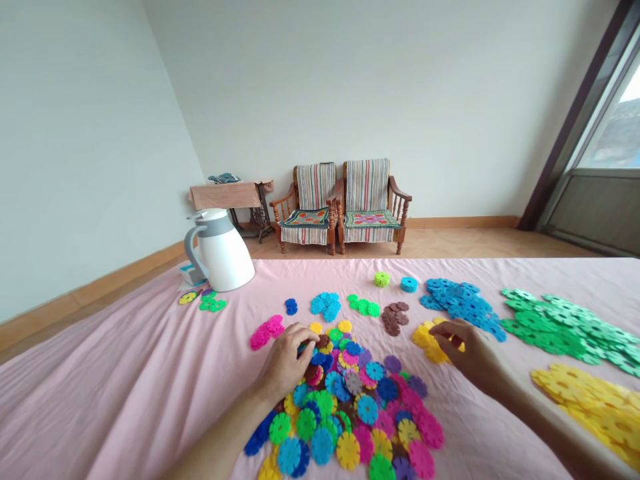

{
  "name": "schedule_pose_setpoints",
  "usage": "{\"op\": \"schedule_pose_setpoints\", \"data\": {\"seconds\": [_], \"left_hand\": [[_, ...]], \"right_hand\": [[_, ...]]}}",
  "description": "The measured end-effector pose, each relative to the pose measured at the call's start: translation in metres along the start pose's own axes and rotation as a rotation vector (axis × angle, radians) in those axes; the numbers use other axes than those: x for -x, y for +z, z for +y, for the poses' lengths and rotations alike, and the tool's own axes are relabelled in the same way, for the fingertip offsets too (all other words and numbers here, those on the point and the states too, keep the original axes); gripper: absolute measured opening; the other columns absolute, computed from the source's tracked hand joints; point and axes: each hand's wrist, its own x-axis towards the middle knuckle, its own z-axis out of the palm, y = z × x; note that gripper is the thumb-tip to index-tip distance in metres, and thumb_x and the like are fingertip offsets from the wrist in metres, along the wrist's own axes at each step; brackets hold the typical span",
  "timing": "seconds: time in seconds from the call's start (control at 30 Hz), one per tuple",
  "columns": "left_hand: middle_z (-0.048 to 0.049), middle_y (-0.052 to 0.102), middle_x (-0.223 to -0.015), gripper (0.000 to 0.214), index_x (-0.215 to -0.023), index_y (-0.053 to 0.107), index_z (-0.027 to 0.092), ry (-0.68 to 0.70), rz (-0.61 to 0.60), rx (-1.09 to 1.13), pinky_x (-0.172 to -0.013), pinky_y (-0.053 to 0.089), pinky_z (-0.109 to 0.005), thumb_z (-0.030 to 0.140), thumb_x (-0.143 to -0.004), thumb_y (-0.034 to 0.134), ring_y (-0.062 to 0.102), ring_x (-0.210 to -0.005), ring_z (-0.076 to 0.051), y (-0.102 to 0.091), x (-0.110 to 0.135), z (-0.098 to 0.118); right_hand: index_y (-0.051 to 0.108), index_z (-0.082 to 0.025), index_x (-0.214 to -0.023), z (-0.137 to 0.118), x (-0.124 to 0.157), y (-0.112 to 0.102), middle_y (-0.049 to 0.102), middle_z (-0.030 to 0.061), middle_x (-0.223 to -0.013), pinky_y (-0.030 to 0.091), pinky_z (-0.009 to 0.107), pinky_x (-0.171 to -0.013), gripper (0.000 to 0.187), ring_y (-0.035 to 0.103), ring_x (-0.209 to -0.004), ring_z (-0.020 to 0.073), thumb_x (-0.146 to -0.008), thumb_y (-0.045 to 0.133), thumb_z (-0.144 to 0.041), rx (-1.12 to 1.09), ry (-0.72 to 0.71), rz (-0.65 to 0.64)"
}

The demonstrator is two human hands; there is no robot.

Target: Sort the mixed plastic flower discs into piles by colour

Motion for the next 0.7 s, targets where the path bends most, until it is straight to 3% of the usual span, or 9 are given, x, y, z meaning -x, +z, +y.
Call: {"op": "schedule_pose_setpoints", "data": {"seconds": [0.13,0.23,0.43,0.57,0.7], "left_hand": [[-0.0054,0.065,-0.087,0.018,-0.084,0.065,0.019,0.003,0.01,-0.002,-0.079,0.048,-0.03,0.016,-0.086,0.048,0.062,-0.087,-0.018,0.0,0.001,-0.001],[-0.0056,0.065,-0.088,0.018,-0.084,0.065,0.019,0.006,0.02,-0.003,-0.079,0.048,-0.031,0.017,-0.086,0.048,0.062,-0.087,-0.018,0.001,0.002,-0.002],[-0.0058,0.065,-0.086,0.017,-0.084,0.065,0.019,0.034,0.054,-0.009,-0.077,0.049,-0.033,0.019,-0.086,0.048,0.062,-0.086,-0.019,0.001,0.002,0.001],[-0.0057,0.066,-0.088,0.018,-0.086,0.065,0.02,0.097,0.056,0.028,-0.08,0.049,-0.033,0.02,-0.088,0.048,0.061,-0.087,-0.018,-0.001,0.004,0.011],[-0.0052,0.067,-0.092,0.014,-0.091,0.068,0.022,0.204,-0.034,0.039,-0.087,0.045,-0.035,0.024,-0.085,0.055,0.059,-0.093,-0.019,0.0,0.008,0.029]], "right_hand": [[0.049,-0.02,-0.056,-0.017,0.006,0.001,0.05,-0.0025,-0.05,0.027,0.024,-0.047,0.033,0.045,-0.046,0.0111,-0.084,0.043,-0.035,0.056,-0.044,-0.059],[0.039,-0.021,-0.052,-0.024,0.017,0.01,0.043,-0.0043,-0.045,0.02,0.025,-0.046,0.037,0.038,-0.043,0.0095,-0.085,0.043,-0.037,0.073,-0.053,-0.094],[0.042,-0.021,-0.059,-0.024,0.043,0.031,0.052,-0.0017,-0.052,0.026,0.025,-0.049,0.03,0.043,-0.048,0.0113,-0.086,0.041,-0.034,0.053,-0.083,-0.127],[0.044,-0.022,-0.066,-0.032,0.045,0.032,0.054,-0.0015,-0.056,0.03,0.025,-0.052,0.024,0.048,-0.052,0.0129,-0.087,0.04,-0.032,0.021,-0.066,-0.144],[0.049,-0.021,-0.07,-0.046,0.044,0.026,0.056,-0.0016,-0.06,0.034,0.025,-0.054,0.02,0.051,-0.056,0.0134,-0.086,0.04,-0.029,-0.073,-0.076,-0.175]]}}
